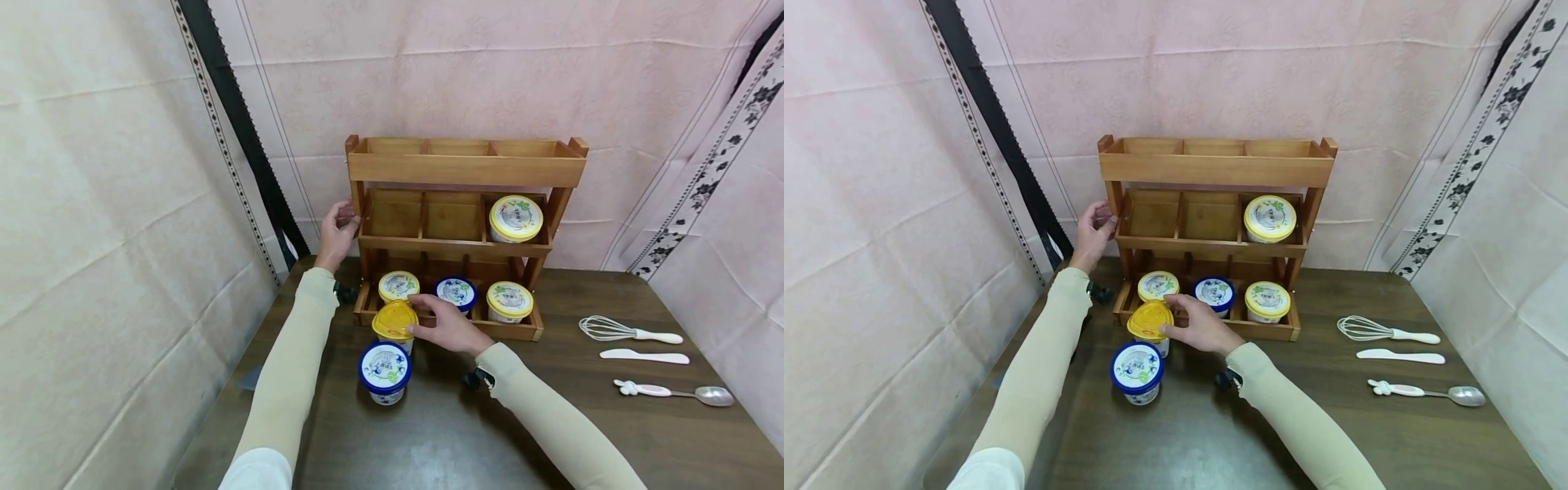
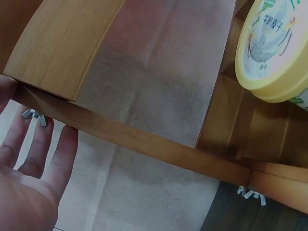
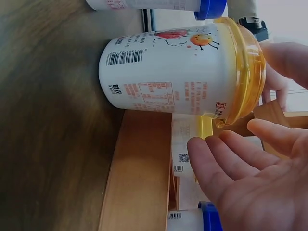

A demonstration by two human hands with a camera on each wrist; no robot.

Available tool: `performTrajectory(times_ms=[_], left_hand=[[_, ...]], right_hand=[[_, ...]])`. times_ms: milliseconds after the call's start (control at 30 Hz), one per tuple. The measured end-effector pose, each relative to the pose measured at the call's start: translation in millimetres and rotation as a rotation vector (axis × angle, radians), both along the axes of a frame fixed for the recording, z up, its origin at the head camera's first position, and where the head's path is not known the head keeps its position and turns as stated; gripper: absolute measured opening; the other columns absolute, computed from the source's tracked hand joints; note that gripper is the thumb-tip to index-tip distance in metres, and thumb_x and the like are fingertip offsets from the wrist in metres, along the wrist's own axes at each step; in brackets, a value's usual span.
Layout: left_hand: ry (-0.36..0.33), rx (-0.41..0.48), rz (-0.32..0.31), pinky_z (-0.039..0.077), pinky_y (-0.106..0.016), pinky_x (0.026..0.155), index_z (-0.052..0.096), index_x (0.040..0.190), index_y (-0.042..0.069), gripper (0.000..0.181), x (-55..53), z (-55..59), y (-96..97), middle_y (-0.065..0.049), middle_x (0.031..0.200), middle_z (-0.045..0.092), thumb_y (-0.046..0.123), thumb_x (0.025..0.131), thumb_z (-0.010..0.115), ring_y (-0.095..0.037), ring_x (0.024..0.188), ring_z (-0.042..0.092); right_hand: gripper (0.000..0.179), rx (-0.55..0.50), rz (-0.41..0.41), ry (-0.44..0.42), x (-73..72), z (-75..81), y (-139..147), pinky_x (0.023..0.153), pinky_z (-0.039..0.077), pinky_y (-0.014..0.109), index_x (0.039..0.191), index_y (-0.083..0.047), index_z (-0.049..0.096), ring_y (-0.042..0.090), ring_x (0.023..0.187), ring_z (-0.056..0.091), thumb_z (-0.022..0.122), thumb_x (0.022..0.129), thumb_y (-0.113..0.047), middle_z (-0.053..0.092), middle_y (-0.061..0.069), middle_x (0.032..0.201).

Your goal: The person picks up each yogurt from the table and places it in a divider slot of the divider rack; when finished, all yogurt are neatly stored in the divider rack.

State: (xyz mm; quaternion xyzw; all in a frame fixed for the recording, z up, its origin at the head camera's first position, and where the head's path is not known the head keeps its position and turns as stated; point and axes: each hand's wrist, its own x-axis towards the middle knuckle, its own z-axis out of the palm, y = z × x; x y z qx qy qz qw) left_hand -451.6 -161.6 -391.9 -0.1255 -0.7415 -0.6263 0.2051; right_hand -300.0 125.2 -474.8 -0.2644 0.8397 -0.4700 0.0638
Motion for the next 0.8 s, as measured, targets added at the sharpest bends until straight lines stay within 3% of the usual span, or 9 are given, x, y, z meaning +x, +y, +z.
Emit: performTrajectory(times_ms=[200, 400, 800], left_hand=[[0.012, -0.031, 0.018, 0.055, -0.045, 0.105, 0.063, 0.139, 0.014, 0.038, -0.5, 2.5, -0.8, -0.014, 0.129, 0.065, 0.012, 0.102, 0.066, -0.030, 0.122, 0.065], [0.007, -0.042, 0.011, 0.054, -0.045, 0.106, 0.063, 0.140, 0.016, 0.038, -1.9, 0.7, -2.2, -0.013, 0.130, 0.065, 0.015, 0.102, 0.066, -0.030, 0.122, 0.065], [0.023, -0.039, -0.006, 0.053, -0.044, 0.109, 0.062, 0.142, 0.013, 0.039, -4.3, 0.3, -2.9, -0.015, 0.134, 0.065, 0.014, 0.103, 0.065, -0.030, 0.123, 0.064]], right_hand=[[0.071, 0.028, 0.003, -0.013, 2.7, -0.6, -0.9, 0.110, 0.055, 0.046, 0.155, -0.019, 0.050, 0.027, 0.142, 0.057, 0.078, 0.096, -0.045, 0.057, 0.002, 0.154], [0.073, 0.027, 0.014, -0.013, 3.9, -3.3, -1.3, 0.107, 0.057, 0.041, 0.157, -0.019, 0.048, 0.027, 0.140, 0.058, 0.080, 0.095, -0.041, 0.057, 0.003, 0.153], [0.083, -0.010, 0.038, -0.050, -1.6, -6.9, -6.9, 0.110, 0.055, 0.046, 0.162, -0.022, 0.041, 0.030, 0.139, 0.057, 0.084, 0.092, -0.034, 0.053, 0.005, 0.157]])
